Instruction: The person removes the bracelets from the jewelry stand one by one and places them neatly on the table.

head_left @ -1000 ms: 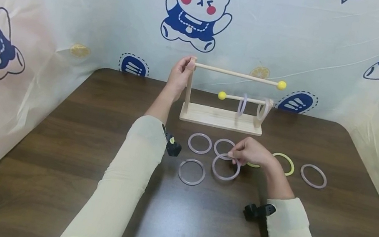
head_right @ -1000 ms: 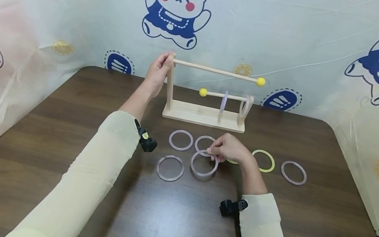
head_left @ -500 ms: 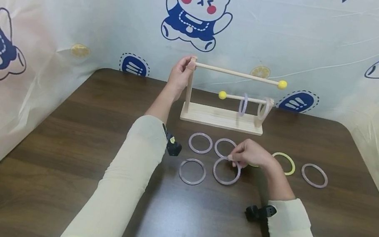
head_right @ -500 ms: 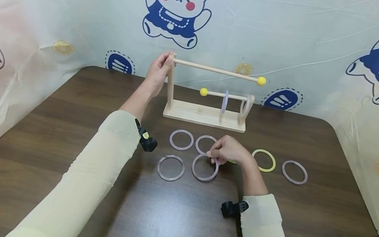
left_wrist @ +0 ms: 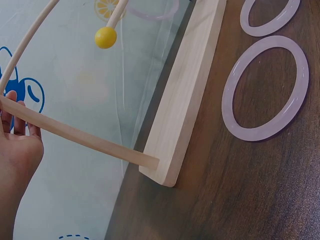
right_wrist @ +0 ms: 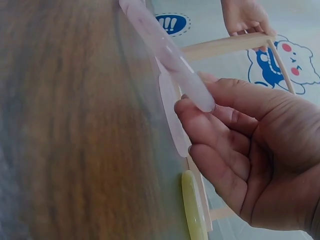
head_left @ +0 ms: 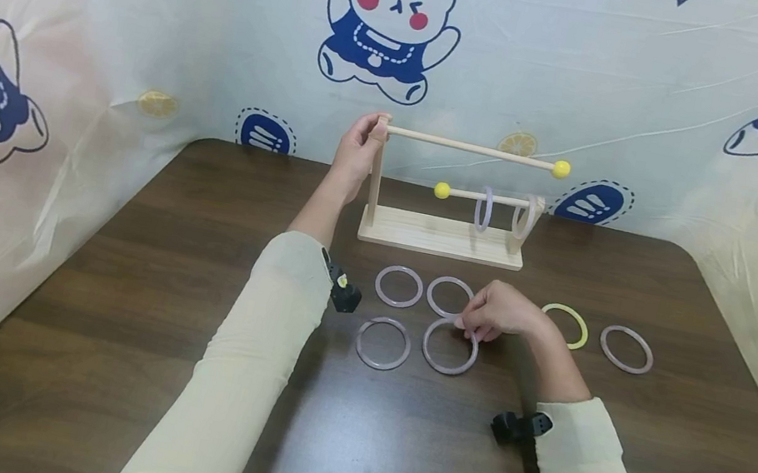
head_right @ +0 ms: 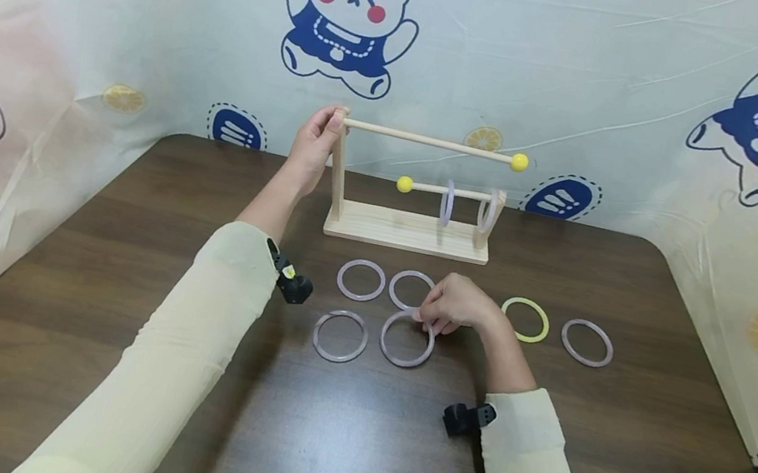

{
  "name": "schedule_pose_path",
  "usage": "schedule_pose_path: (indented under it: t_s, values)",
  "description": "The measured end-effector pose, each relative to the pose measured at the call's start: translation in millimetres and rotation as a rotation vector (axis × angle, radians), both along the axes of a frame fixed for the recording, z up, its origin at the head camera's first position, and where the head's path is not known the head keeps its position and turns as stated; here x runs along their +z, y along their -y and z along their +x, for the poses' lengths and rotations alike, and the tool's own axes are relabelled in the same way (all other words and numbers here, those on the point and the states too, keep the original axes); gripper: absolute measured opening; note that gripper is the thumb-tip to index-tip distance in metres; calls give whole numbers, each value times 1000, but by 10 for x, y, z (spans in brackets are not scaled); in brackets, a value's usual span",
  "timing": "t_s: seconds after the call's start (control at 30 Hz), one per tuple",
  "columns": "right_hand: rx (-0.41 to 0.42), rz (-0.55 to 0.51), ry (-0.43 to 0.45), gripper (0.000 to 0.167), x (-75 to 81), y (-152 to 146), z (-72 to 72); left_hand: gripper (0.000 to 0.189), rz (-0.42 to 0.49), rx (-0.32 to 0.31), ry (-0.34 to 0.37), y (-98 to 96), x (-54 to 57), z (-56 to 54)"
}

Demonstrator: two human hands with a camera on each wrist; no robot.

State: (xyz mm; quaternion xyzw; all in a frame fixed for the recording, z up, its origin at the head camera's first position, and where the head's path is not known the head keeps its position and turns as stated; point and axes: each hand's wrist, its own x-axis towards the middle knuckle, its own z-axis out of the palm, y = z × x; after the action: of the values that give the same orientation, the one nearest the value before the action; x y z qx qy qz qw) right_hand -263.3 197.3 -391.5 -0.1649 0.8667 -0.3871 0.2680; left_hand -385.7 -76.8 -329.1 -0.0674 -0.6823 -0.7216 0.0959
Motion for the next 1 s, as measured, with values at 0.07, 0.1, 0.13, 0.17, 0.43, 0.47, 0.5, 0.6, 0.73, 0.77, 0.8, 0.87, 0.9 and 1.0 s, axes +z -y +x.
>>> schedule_pose_path:
  t_s: [0.07,0.1,0.13,0.17,0.43,0.47,0.5,0.6,0.73,0.77,0.8,0.87,0.9,1.0]
  values:
    - [4,16,-16,15,-4,5,2,44,3,1,-4,-5,-2,0]
    - [7,24,-24,15,-6,8,3,44,3,0,-5,-6,-2,-1]
    - [8,34,-32,15,-7,12,5,43,3,0,-5,-9,-2,0]
    - [10,41,-38,15,-7,16,5,44,5,-2,-6,-9,-2,-2]
    - [22,71,-64,13,2,30,6,40,9,4,3,4,-10,-5]
    - [24,74,-65,13,3,30,7,40,10,3,2,4,-10,-5]
    - [24,76,-65,12,5,30,8,40,8,4,0,3,-8,-2]
    - [24,80,-62,11,12,31,13,40,8,6,-8,-2,-5,1]
    - [27,85,-47,11,10,28,20,39,12,10,-16,-5,-5,-3]
    - [31,87,-45,11,7,27,20,39,12,10,-17,-6,-5,-5]
    - [33,87,-40,11,2,26,20,39,14,8,-19,-6,-5,-6]
    - [37,88,-38,11,-9,27,17,40,13,9,-18,-6,-5,-8]
    - [38,87,-37,11,-12,28,17,40,13,9,-17,-5,-5,-6]
    - [38,90,-38,10,-15,31,16,39,14,10,-10,-3,-4,-2]
